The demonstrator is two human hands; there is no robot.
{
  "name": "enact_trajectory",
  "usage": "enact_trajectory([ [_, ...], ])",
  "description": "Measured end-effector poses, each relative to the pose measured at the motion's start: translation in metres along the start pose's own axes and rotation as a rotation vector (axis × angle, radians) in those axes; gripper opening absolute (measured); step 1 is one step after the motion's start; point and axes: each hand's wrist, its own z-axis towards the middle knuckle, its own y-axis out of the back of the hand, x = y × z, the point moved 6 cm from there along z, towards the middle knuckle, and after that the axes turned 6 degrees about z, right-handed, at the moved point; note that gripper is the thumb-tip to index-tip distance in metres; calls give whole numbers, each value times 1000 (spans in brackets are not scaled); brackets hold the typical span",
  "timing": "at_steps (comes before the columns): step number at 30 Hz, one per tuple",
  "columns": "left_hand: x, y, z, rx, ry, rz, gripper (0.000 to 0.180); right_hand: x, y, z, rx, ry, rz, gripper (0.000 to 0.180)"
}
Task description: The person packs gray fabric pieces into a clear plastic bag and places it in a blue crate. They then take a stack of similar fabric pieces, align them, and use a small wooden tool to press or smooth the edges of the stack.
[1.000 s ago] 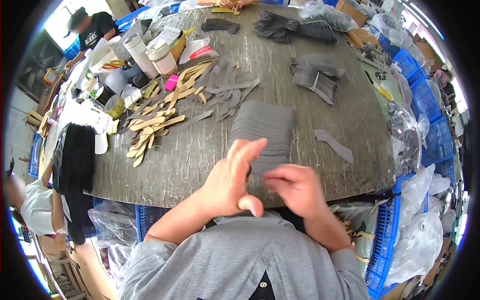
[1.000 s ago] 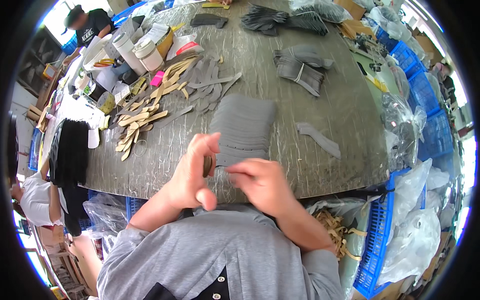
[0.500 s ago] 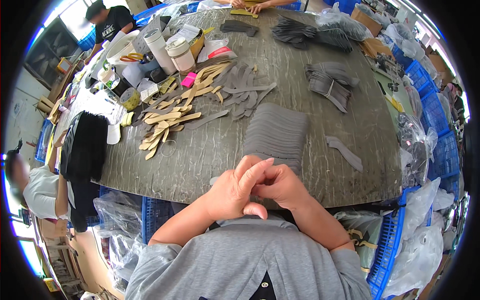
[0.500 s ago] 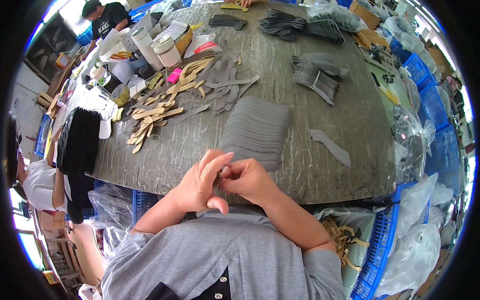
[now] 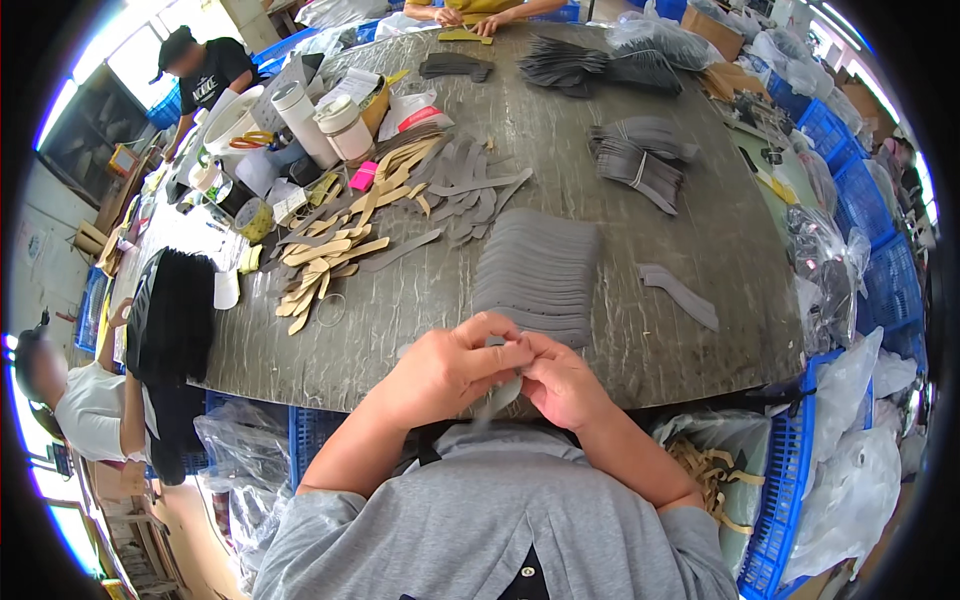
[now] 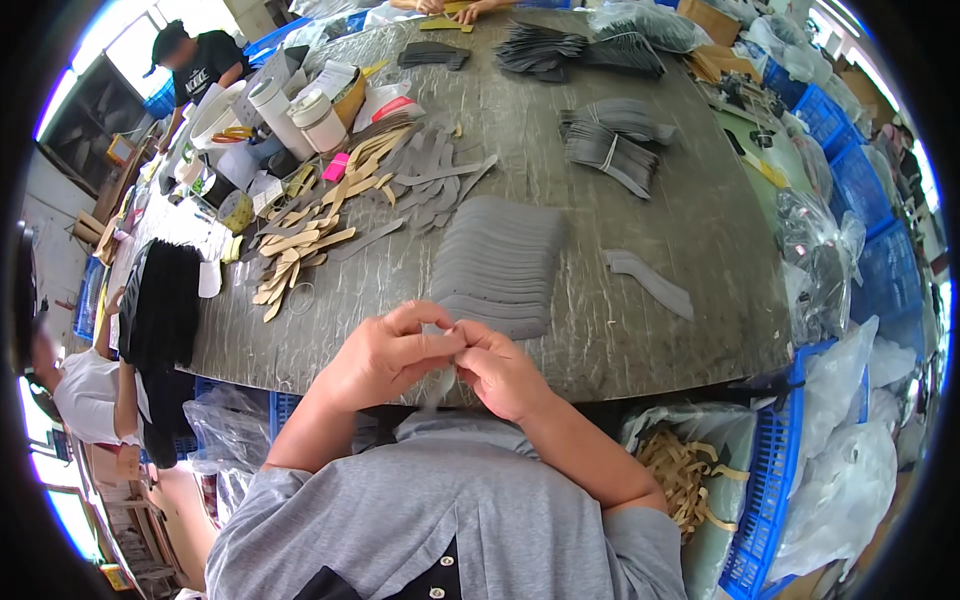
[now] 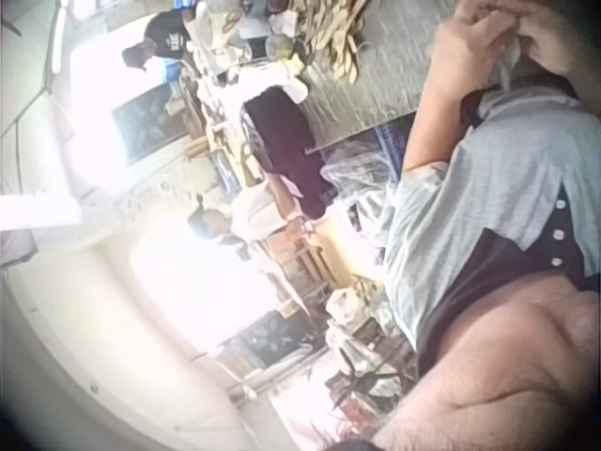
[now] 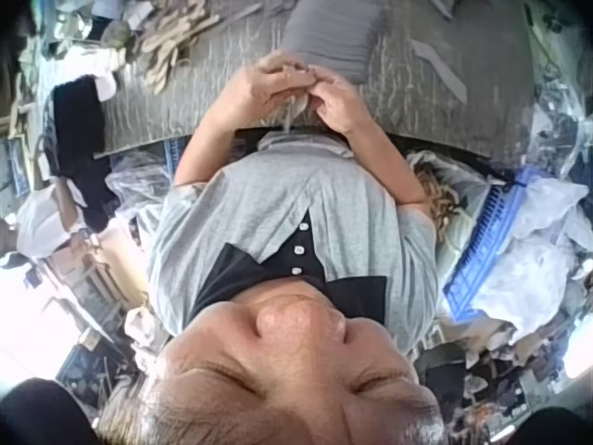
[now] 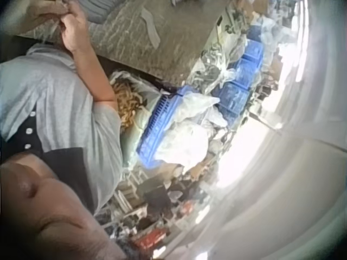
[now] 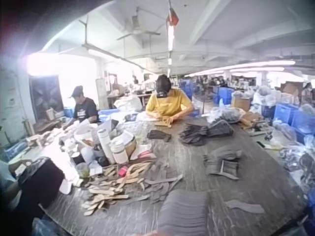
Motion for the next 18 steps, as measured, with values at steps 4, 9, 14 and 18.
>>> enact_trajectory([
  [4,-4,-2,1,-58,-248,60,20,11,9,-5,68,97,77,14],
  [9,38,30,-41,-385,198,-16,12,123,90,-36,83,559,363,12],
  [14,94,53,-107,-647,828,-338,8,119,48,-31,-267,863,-1576,38],
  [18,95,56,-107,-685,845,-449,9,49,51,33,-176,498,-2014,51],
])
